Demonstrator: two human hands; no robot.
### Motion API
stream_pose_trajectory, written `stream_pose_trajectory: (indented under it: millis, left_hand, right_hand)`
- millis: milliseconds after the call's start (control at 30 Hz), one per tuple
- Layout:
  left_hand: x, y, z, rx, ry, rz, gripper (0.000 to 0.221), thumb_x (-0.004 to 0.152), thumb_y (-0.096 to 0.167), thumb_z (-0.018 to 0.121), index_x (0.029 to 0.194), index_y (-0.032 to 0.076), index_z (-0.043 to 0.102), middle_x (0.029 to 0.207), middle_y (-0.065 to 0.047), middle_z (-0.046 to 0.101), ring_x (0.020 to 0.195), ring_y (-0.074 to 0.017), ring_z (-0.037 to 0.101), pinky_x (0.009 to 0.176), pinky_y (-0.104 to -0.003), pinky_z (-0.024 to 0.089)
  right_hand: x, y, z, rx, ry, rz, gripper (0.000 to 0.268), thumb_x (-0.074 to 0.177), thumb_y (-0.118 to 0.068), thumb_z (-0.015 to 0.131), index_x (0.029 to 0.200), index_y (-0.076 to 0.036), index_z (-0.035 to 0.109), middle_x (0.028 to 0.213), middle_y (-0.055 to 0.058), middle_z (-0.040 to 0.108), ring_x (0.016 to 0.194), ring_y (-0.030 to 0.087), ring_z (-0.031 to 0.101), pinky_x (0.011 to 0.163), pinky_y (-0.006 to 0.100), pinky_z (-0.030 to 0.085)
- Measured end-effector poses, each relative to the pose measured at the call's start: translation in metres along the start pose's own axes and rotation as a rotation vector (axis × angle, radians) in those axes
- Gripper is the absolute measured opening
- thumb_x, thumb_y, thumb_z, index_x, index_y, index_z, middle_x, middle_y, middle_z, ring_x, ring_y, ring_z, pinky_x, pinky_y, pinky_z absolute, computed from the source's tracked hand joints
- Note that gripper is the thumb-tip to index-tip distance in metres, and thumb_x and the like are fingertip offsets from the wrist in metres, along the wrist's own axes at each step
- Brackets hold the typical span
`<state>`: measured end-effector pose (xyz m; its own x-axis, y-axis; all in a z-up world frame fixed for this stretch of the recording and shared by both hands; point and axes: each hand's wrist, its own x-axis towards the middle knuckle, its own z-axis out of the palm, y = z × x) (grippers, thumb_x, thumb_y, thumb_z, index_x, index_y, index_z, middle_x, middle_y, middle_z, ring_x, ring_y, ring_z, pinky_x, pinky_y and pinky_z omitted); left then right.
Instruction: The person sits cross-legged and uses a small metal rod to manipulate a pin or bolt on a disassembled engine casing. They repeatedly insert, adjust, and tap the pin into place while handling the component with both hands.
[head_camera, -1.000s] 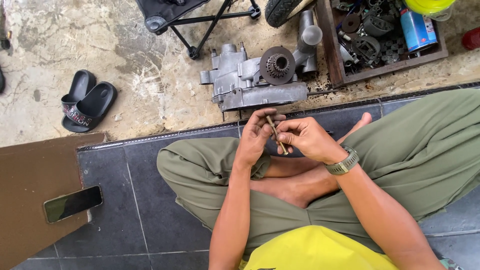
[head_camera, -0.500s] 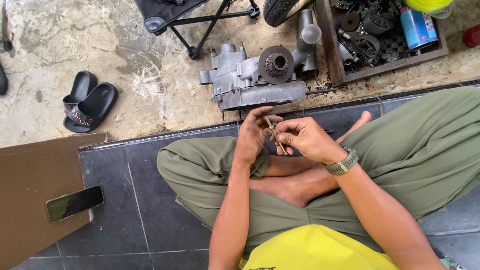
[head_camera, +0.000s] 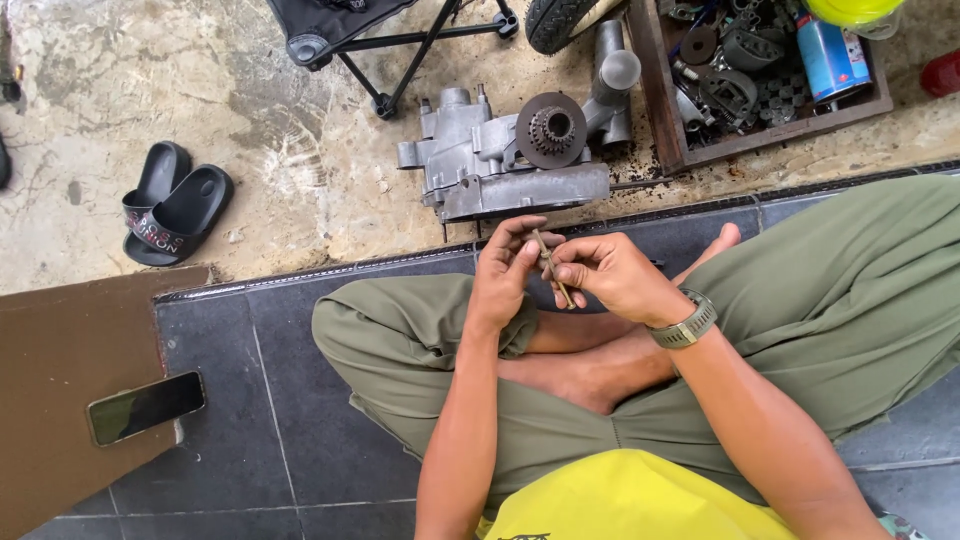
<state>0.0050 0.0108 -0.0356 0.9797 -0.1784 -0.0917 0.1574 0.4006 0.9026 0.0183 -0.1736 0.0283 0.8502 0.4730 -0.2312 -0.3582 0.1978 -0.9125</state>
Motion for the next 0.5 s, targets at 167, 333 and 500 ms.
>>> stream_pose_trajectory:
  millis: [167,333,500]
  left_hand:
    - [0.0,0.013,0.008,-0.138,-0.01,-0.017,0.044,0.105,0.028,0.06,0.138,-0.002,0.056,0.112,-0.026,0.073,0.099,-0.0199,0.073,0.075,-0.027,0.063]
    - [0.0,0.009,0.005,-0.06,-0.027,-0.001,0.039,0.106,0.005,0.055,0.144,-0.002,0.05,0.115,-0.03,0.07,0.101,-0.0273,0.073,0.079,-0.035,0.065]
    - [0.001,0.007,0.007,-0.329,-0.04,-0.05,0.039,0.109,0.014,0.046,0.144,-0.005,0.048,0.118,-0.028,0.07,0.102,-0.0228,0.074,0.08,-0.029,0.066]
  right_hand:
    - [0.002,0.0,0.002,-0.031,-0.005,-0.002,0.016,0.097,-0.005,0.067,0.091,0.008,0.073,0.066,0.022,0.072,0.051,0.013,0.062,0.048,0.024,0.055]
    - [-0.001,-0.006,-0.001,0.018,-0.003,-0.006,0.016,0.097,-0.006,0.067,0.092,0.008,0.073,0.066,0.023,0.072,0.053,0.015,0.064,0.048,0.024,0.054]
    - [0.001,0.0,-0.002,-0.047,-0.011,-0.029,0.017,0.098,-0.006,0.066,0.094,0.008,0.074,0.068,0.022,0.073,0.053,0.013,0.063,0.048,0.024,0.055]
